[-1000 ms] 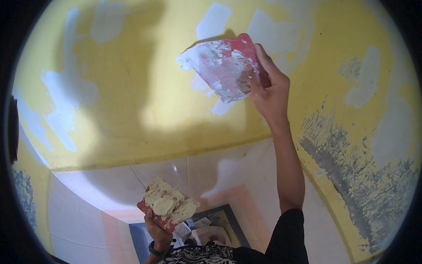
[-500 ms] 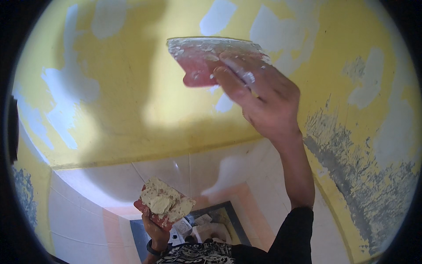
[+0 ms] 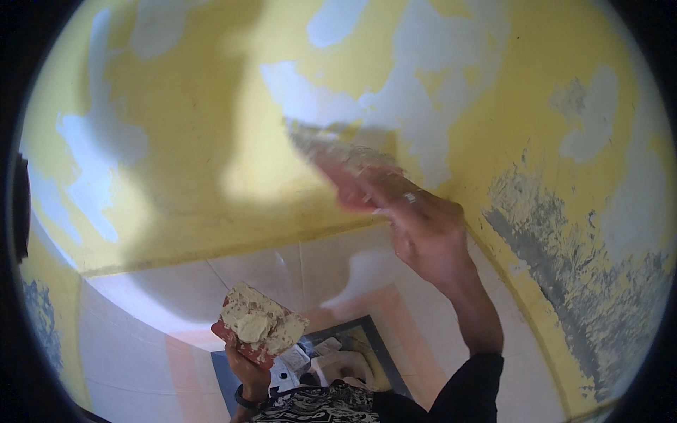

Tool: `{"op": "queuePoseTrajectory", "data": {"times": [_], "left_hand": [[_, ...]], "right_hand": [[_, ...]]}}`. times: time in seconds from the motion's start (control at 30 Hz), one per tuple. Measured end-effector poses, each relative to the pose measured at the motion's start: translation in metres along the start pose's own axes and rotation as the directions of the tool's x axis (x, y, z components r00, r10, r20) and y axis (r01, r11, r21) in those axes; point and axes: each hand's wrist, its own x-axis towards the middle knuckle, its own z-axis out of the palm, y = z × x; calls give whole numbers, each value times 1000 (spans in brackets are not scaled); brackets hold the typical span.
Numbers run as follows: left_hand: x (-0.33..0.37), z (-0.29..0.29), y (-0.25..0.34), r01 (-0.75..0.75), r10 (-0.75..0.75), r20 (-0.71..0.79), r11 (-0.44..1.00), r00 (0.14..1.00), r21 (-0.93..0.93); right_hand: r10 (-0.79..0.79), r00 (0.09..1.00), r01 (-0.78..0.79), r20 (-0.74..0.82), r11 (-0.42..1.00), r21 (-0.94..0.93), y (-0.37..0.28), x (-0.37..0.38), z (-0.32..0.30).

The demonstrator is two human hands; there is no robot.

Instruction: The person uses two putty knives to transfer and apply plaster to the upper section of a wall and around a vertical pipe.

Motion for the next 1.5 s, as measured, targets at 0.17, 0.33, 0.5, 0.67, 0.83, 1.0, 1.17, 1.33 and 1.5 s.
{"op": "queuePoseTrajectory", "data": {"times": [0.17,0.33,0.5,0.67,0.83,1.0,1.17,1.33,1.5], "left_hand": [[-1,3,-3,32,-31,40,999,999,-8],[0,4,5,6,-6,15,999,1000,32],[2,1,4,11,-11,11,999,1000,37],[0,5,-2,5,-5,5,1000,1000,-29],[0,8,-5,-17,17,-8,999,1000,-27],[0,4,-3,-34,34,-5,999,999,30],[0,2,-2,-12,13,37,1000,999,-22],[1,1,-4,-2,3,41,1000,999,-29],[0,1,-2,-46,46,-6,999,999,-27]], "right_hand": [[486,833,-384,-263,852,356,-47,23,3],[397,850,-331,-346,914,235,-70,56,44],[324,832,-242,-451,943,231,-62,83,37],[198,879,-209,-434,978,22,-45,103,39],[34,935,-133,-354,956,-260,-63,92,84],[158,966,-113,-203,970,216,-89,58,54],[276,892,-225,-359,958,178,-53,106,22],[82,967,-124,-240,979,-165,-76,106,57],[128,961,-68,-246,968,242,-86,70,37]]}}
